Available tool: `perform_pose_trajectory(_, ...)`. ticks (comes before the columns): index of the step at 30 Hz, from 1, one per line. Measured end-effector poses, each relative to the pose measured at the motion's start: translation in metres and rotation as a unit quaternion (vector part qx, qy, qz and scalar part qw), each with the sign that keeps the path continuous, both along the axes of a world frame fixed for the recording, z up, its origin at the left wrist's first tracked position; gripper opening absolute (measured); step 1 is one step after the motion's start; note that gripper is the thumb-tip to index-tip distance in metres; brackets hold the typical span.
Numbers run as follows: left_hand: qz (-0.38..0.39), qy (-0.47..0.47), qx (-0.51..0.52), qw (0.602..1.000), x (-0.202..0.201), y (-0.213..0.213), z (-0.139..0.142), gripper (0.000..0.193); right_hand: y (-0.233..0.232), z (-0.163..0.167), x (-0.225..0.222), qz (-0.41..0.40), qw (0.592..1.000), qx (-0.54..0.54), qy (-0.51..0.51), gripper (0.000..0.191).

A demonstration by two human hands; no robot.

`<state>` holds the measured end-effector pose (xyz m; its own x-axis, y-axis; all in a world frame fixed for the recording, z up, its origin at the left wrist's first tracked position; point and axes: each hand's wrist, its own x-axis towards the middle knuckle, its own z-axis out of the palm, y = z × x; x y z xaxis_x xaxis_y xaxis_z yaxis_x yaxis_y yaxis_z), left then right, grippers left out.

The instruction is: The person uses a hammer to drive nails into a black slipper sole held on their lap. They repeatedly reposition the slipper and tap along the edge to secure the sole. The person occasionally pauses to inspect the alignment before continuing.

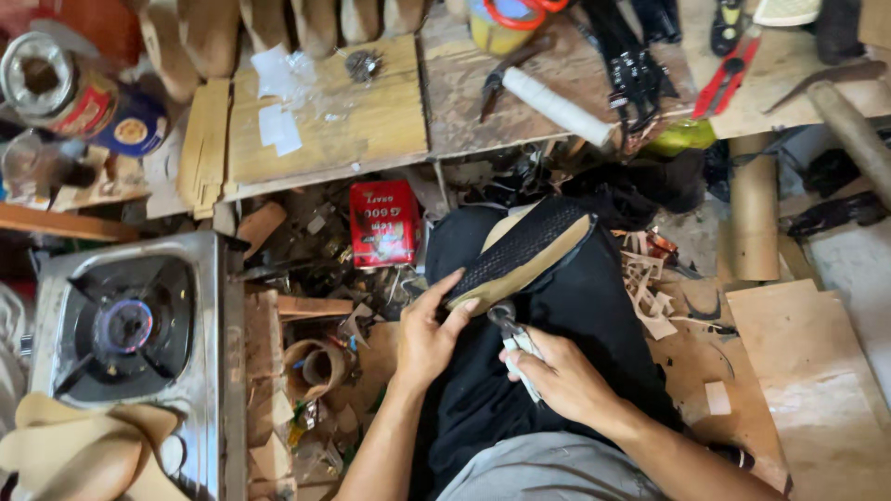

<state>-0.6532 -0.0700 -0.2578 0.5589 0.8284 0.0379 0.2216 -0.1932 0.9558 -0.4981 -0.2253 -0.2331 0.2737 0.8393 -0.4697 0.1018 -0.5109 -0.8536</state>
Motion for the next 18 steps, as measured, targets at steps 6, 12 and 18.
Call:
perform_pose_trajectory(6, -0.007, -0.032, 0.162, 0.986, -0.022, -0.022, 0.019, 0.034, 0.001, 0.007, -0.021, 0.018, 0.994, 0.061, -0.093, 0.035)
perform_pose_trajectory(12, -0.024, -0.028, 0.275, 0.961, -0.032, -0.038, 0.022, 0.035, -0.013, 0.030, -0.024, 0.052, 0.989, -0.015, -0.141, 0.031)
perform_pose_trajectory(18, -0.031, -0.019, 0.371, 0.928, -0.037, -0.050, 0.021, 0.037, -0.031, 0.056, -0.033, 0.034, 0.984, 0.006, -0.175, 0.048)
